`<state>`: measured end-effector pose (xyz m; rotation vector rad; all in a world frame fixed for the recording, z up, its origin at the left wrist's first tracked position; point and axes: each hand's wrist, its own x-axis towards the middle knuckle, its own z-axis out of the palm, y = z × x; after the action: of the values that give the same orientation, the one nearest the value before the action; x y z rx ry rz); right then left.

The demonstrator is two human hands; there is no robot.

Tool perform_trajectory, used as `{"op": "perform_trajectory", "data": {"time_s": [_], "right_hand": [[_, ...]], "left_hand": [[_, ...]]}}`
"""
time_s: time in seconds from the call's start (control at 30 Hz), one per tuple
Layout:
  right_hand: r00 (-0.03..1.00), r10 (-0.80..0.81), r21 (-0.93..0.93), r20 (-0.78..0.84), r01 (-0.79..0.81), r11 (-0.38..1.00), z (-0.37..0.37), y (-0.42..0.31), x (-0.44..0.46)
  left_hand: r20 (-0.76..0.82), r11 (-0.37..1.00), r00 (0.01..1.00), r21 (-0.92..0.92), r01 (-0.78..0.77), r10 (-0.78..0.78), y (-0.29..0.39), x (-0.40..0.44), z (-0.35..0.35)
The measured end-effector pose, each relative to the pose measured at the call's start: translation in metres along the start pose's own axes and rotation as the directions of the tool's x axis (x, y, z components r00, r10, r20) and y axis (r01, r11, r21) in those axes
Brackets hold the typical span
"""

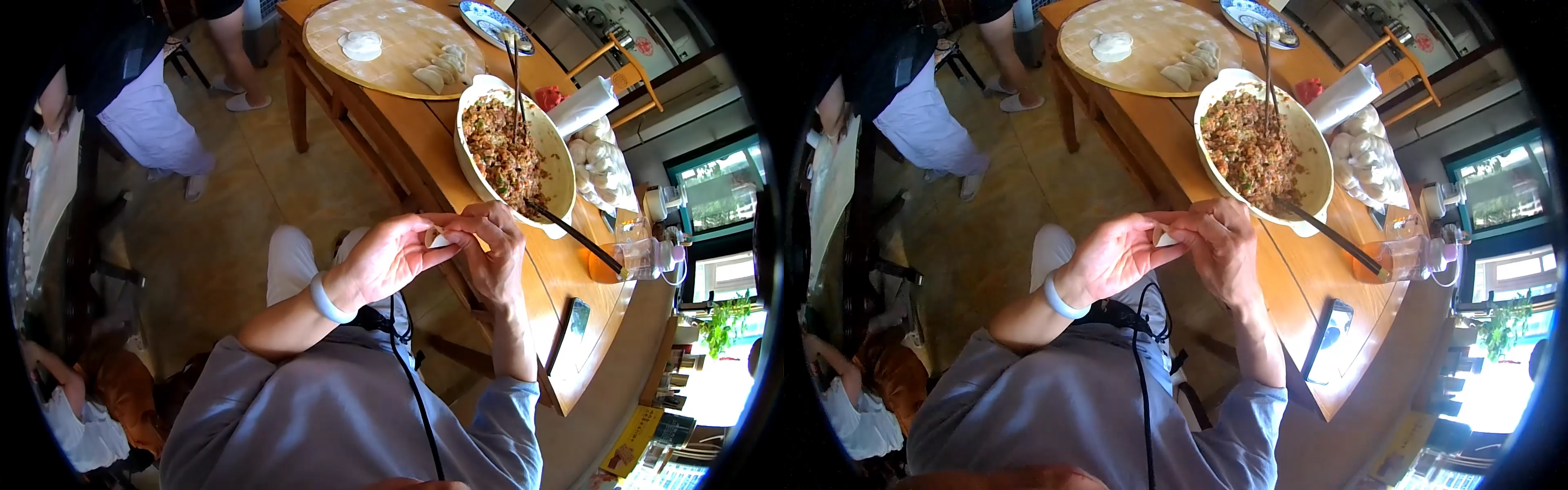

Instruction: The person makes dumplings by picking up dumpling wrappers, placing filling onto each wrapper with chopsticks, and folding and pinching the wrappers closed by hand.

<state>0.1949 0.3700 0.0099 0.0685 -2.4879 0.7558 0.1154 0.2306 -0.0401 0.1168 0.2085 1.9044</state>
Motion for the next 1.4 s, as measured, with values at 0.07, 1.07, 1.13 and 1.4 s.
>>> {"op": "perform_trajectory", "data": {"time_s": [0.07, 1.07, 1.13, 1.4], "right_hand": [[0.999, 0.004, 0.018, 0.032, -0.005, 1.0, -0.003, -0.008, 0.004], [0.908, 0.319, 0.899, 0.272, -0.358, 0.253, 0.039, -0.017, 0.007], [0.901, 0.285, 0.863, 0.327, -0.408, 0.298, 0.041, -0.019, 0.008], [0.917, 0.135, 0.814, 0.376, -0.397, 0.424, 0.04, -0.023, 0.016]], "left_hand": [[0.09, 1.0, 0.996, -0.008, -0.004, 0.005, 0.003, 0.001, -0.001], [0.251, 0.104, 0.857, 0.938, -0.329, 0.451, 0.016, -0.022, 0.005], [0.281, 0.087, 0.843, 0.93, -0.357, 0.458, 0.02, -0.02, 0.004], [0.374, -0.225, 0.769, 0.927, -0.3, 0.518, 0.029, -0.021, -0.003]]}}
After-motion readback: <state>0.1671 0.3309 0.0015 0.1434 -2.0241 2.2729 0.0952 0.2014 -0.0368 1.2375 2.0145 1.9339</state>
